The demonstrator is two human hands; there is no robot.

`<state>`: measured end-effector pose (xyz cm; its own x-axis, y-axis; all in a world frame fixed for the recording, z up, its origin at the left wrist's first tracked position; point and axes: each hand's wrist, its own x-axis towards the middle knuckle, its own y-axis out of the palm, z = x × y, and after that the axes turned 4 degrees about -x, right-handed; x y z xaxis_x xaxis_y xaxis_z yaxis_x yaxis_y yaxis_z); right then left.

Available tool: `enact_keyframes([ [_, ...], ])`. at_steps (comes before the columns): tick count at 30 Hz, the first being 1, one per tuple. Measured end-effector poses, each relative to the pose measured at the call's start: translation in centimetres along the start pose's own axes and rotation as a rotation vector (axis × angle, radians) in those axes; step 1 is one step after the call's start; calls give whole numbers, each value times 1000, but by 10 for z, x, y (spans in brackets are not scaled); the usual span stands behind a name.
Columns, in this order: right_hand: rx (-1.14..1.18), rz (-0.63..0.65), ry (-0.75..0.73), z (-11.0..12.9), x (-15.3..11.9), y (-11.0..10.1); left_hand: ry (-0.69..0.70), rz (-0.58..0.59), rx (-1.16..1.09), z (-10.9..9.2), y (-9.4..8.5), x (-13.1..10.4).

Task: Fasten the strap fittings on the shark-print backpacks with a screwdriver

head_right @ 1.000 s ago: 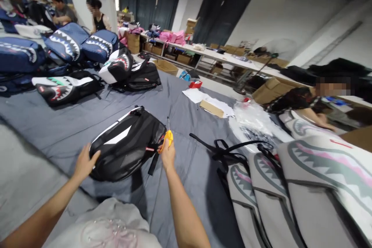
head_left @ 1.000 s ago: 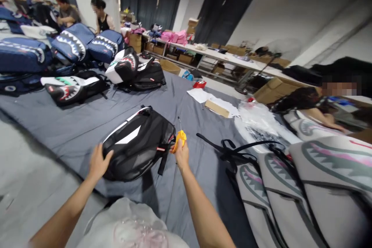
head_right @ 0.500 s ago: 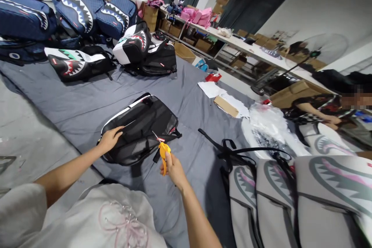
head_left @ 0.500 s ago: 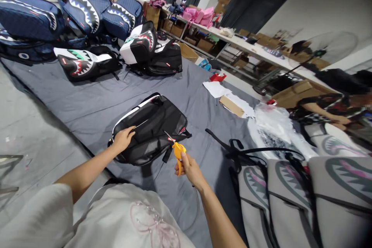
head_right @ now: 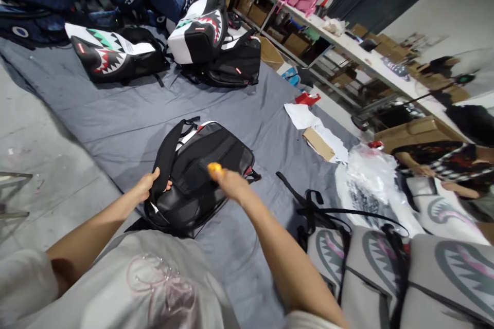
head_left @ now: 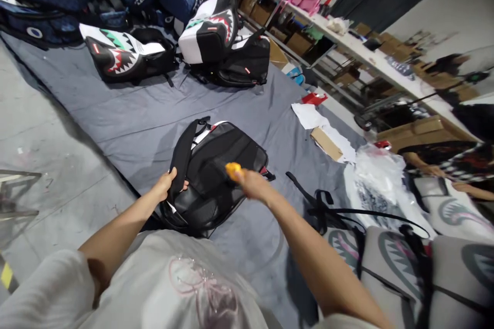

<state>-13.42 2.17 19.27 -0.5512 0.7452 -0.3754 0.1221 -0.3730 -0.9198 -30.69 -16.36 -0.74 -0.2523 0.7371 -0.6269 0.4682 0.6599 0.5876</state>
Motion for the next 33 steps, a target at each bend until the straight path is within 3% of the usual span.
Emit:
enact_keyframes([
  [2, 2, 99, 14, 8, -3, -2, -51, 8, -10, -2, -2, 5],
  [5, 4, 114, 82, 15, -12, -7, -102, 22, -15, -2, -4, 12],
  [8, 114, 428, -41, 22, -19, -9, -122, 38, 9, -3, -6, 15],
  [9, 136, 458, -71, 26, -21, -9, -121, 44, 25, -4, -7, 15],
  [12, 85, 255, -65, 40, -23, -10, -108, 72, 95, -7, -7, 14],
  [16, 28, 357, -88, 56, -24, -18, -68, 79, 238, -8, -3, 10],
  [19, -82, 205, -25, 56, -29, -28, 27, 36, 357, 0, 11, -1],
  [22, -54, 350, -16, 49, -42, -39, 323, -30, 776, 14, 31, -18],
  [23, -84, 334, 17, 47, -48, -42, 442, -60, 989, 19, 37, -22],
  [26, -278, 47, 179, 41, -68, -43, 644, -127, 1508, 27, 47, -26],
  [27, -279, 59, 178, 40, -75, -42, 658, -131, 1591, 28, 48, -25],
  [30, -129, 346, 96, 31, -85, -38, 674, -100, 1692, 27, 46, -20],
  [31, -122, 362, 110, 26, -84, -40, 676, -94, 1699, 26, 45, -20],
  [33, -240, 133, 255, 13, -78, -47, 722, -96, 1699, 27, 48, -25],
])
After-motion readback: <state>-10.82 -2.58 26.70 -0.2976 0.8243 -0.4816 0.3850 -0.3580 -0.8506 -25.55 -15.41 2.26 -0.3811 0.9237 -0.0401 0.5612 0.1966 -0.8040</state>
